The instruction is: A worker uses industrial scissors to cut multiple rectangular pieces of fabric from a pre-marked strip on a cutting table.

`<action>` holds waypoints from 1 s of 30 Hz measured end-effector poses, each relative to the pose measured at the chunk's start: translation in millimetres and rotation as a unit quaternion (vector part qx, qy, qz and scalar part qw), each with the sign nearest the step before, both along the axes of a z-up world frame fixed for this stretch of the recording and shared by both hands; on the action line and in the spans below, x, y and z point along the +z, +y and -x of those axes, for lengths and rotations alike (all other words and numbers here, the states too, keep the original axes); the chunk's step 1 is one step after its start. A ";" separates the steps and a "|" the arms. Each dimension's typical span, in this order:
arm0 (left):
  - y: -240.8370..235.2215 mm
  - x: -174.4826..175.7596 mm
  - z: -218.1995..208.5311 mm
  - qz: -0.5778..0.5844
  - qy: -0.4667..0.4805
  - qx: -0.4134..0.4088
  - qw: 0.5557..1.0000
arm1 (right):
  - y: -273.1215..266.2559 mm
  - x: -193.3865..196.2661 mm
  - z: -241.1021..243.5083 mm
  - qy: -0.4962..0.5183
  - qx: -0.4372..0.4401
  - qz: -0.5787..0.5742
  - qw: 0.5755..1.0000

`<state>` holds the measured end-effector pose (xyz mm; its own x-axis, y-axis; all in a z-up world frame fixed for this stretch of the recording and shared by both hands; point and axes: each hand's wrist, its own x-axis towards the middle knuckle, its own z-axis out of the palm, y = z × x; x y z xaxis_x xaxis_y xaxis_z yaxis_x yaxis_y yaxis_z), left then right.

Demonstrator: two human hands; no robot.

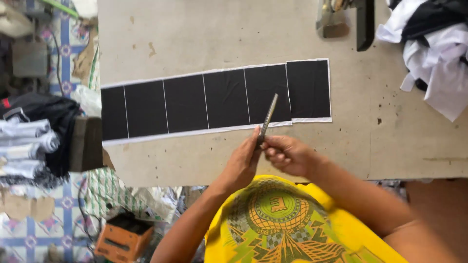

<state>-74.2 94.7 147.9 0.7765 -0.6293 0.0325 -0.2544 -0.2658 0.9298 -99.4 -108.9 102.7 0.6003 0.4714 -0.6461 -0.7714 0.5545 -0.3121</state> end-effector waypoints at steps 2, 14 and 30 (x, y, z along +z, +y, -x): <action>16.7 -7.3 12.9 -0.040 0.003 0.031 0.999 | 23.9 0.2 5.2 -0.047 0.006 0.100 0.994; 14.7 -41.6 44.2 -0.029 0.078 0.090 0.992 | 17.0 29.5 -11.1 -0.631 0.343 0.555 0.420; 131.2 12.2 -58.6 -0.046 0.168 -0.081 0.981 | 145.4 39.8 -25.3 -0.571 0.238 0.762 0.190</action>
